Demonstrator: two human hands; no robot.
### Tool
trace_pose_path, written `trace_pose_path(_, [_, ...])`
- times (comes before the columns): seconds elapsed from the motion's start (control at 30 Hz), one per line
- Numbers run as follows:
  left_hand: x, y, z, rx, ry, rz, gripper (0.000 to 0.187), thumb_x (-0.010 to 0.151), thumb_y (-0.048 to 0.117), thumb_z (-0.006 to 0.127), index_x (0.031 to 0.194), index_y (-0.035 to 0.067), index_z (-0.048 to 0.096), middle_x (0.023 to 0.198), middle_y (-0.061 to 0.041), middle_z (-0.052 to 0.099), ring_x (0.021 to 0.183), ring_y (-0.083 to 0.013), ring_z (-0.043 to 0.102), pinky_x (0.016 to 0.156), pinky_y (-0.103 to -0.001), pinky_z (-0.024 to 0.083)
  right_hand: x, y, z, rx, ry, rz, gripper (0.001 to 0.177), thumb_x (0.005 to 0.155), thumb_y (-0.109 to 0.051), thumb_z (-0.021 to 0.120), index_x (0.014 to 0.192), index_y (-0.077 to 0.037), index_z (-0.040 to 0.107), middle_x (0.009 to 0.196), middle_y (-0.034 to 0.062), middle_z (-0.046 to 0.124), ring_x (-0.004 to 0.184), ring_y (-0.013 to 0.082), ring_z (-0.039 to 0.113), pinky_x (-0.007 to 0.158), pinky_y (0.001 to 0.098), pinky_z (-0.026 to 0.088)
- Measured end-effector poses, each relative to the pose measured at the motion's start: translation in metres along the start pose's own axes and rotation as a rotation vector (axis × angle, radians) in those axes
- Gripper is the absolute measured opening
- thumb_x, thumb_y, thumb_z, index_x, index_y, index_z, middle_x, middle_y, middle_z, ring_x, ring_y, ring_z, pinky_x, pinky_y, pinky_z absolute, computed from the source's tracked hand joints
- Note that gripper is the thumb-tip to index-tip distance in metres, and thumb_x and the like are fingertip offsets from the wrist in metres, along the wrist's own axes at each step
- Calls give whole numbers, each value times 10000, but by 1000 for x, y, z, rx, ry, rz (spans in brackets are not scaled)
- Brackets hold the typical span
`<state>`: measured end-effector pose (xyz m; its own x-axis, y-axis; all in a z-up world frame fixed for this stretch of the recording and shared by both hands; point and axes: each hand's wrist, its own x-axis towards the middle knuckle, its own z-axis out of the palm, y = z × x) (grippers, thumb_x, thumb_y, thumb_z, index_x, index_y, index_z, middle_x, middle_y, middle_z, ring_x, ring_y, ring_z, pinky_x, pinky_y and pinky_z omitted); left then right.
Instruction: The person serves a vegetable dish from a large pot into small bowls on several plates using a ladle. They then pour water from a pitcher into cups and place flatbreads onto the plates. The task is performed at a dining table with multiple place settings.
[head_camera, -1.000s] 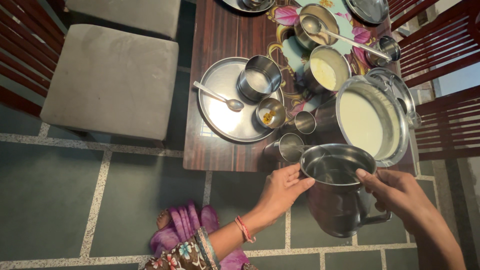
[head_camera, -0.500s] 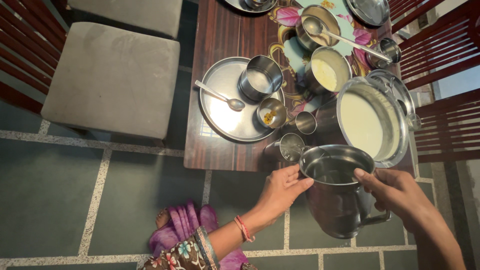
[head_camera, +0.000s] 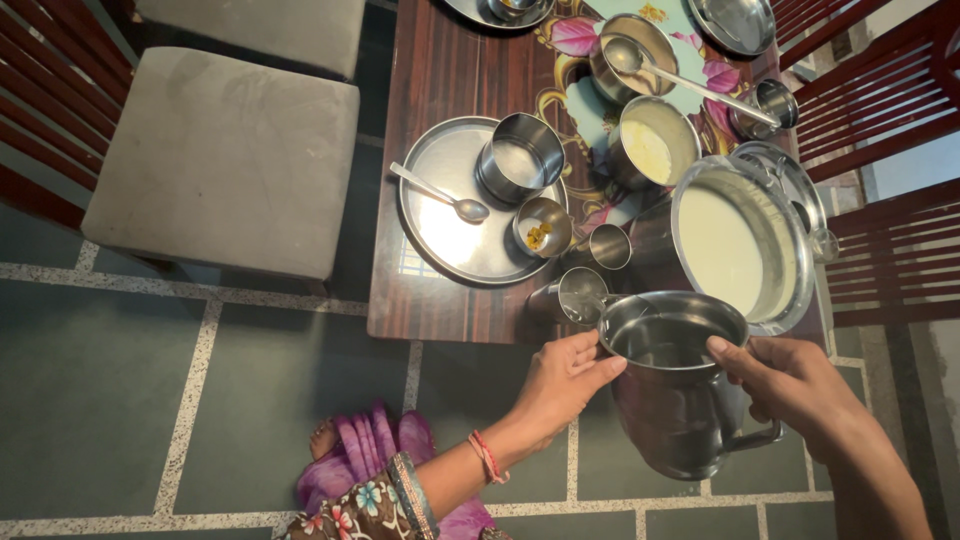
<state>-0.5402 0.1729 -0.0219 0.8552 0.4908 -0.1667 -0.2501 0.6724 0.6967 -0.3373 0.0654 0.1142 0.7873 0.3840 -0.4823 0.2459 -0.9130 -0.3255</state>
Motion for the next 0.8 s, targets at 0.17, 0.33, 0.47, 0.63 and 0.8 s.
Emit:
trace_pose_path(0.17, [1,-2,-1,-24,-14,5,446,954,78,651,1380,-41,591,1274,-115,714,1164,-114,663,1032,-250,512,1,0,0,1,9,8,610,835,-529,706,824,81,678,579,110,519,513,202,465,479,347,363])
trace_pose_path(0.33, [3,-6,-1,-22,3,-3,462,957,80,667,1380,-73,562,1289,-137,703,1188,-128,658,1044,-256,512,-2,-1,-2,-12,-4,-17,634,852,-559,710,823,73,678,584,102,524,514,194,472,479,345,370])
trace_pose_path(0.47, [3,-9,-3,-23,-22,2,479,960,99,663,1366,-141,581,1291,-203,701,1183,-168,647,1037,-278,503,-3,-3,-2,-22,1,-10,646,862,-575,715,829,69,680,582,105,525,515,200,480,481,348,379])
trace_pose_path(0.63, [6,-11,-1,-7,54,-44,585,937,88,698,1436,-76,441,1358,-158,644,1260,-144,632,1084,-266,492,-4,-3,-3,-4,3,4,626,837,-553,709,840,72,678,587,99,511,524,196,460,482,347,361])
trace_pose_path(0.8, [6,-5,1,-2,4,20,496,931,88,675,1389,-73,573,1328,-163,688,1223,-156,647,1061,-272,503,-5,-1,-4,35,5,-11,611,817,-535,713,836,74,671,614,91,527,542,190,466,490,342,362])
